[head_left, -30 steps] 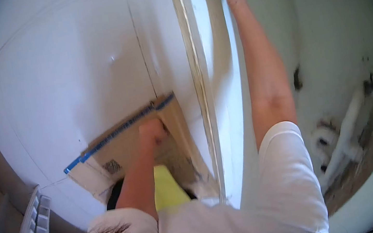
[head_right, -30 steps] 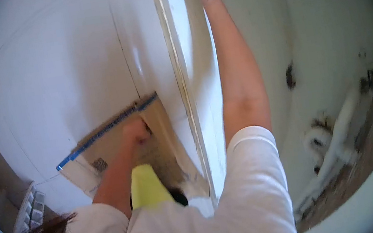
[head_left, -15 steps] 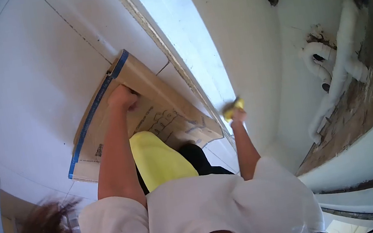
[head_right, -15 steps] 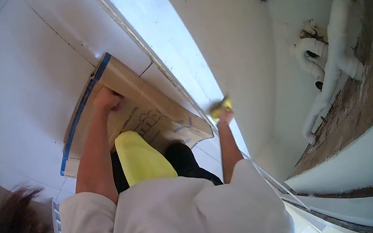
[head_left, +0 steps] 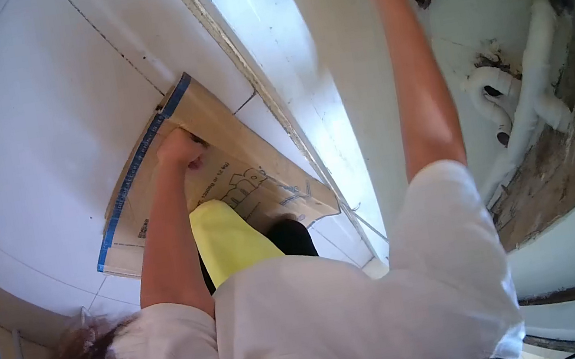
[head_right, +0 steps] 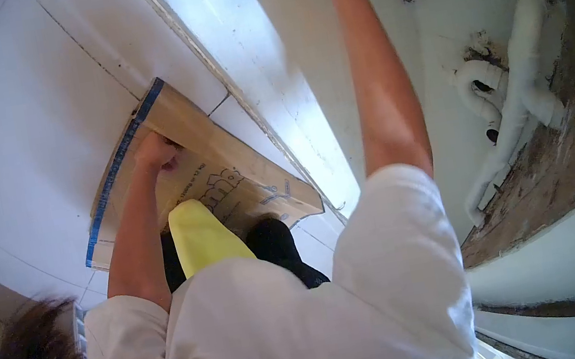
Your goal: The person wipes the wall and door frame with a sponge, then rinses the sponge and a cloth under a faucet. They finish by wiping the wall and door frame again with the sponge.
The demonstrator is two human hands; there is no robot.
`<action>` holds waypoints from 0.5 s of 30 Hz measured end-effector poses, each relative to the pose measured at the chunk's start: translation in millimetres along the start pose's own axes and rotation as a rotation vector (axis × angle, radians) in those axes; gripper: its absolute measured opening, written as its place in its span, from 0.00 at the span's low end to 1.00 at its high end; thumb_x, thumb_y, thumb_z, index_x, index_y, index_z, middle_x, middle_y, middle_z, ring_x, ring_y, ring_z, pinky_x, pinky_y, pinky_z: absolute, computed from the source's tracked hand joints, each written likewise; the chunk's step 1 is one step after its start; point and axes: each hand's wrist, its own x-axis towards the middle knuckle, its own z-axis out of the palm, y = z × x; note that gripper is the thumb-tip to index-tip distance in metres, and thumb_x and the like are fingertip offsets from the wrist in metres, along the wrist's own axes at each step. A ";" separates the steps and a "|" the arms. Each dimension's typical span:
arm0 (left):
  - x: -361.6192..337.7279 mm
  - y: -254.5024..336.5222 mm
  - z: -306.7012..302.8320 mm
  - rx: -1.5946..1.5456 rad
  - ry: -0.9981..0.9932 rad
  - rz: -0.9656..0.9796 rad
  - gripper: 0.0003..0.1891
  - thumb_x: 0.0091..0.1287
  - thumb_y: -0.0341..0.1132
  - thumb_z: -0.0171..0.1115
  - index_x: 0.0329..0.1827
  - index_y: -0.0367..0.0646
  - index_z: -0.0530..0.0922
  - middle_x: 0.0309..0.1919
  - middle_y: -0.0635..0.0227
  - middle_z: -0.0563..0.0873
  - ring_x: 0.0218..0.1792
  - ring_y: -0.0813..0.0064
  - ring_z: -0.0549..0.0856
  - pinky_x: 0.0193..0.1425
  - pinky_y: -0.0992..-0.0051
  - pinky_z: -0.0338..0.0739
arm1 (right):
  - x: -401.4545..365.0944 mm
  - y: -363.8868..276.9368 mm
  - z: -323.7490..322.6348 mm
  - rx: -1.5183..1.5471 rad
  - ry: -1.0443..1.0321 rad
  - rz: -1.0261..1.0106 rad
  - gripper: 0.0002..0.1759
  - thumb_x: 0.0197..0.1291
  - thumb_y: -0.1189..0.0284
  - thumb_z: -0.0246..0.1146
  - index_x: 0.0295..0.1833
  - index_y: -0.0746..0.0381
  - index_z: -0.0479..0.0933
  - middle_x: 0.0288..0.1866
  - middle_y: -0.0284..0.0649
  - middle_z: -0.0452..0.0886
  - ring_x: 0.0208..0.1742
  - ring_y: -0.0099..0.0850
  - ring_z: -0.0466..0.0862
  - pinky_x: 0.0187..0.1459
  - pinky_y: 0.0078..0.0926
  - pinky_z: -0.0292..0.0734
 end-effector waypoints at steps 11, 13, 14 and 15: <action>-10.5 9.1 -6.1 -0.112 -0.022 0.024 0.08 0.54 0.34 0.61 0.33 0.39 0.81 0.18 0.65 0.83 0.18 0.75 0.83 0.24 0.78 0.77 | -307.9 38.4 -0.2 -0.107 -0.543 -0.207 0.25 0.48 0.85 0.51 0.55 0.59 0.70 0.36 0.49 0.68 0.40 0.48 0.68 0.44 0.42 0.64; -14.0 4.3 -2.8 -0.133 -0.049 0.032 0.08 0.54 0.33 0.60 0.34 0.39 0.80 0.18 0.64 0.83 0.18 0.74 0.83 0.24 0.77 0.78 | -219.9 26.9 45.1 -0.197 -0.497 -0.297 0.22 0.50 0.82 0.50 0.54 0.59 0.70 0.44 0.49 0.70 0.46 0.48 0.70 0.47 0.44 0.66; -25.3 15.8 -9.0 -0.165 -0.047 0.017 0.07 0.54 0.31 0.60 0.34 0.38 0.80 0.19 0.63 0.83 0.19 0.73 0.83 0.24 0.76 0.79 | -168.6 14.2 71.2 -0.223 -0.412 -0.421 0.20 0.49 0.82 0.51 0.51 0.61 0.71 0.42 0.49 0.72 0.44 0.48 0.71 0.46 0.43 0.67; -34.5 26.5 -13.8 -0.198 -0.042 0.003 0.07 0.54 0.29 0.60 0.34 0.38 0.80 0.20 0.63 0.83 0.19 0.71 0.84 0.24 0.76 0.79 | -115.4 6.6 96.9 -0.213 -0.430 -0.452 0.17 0.49 0.82 0.50 0.47 0.63 0.71 0.39 0.50 0.73 0.42 0.48 0.71 0.45 0.43 0.67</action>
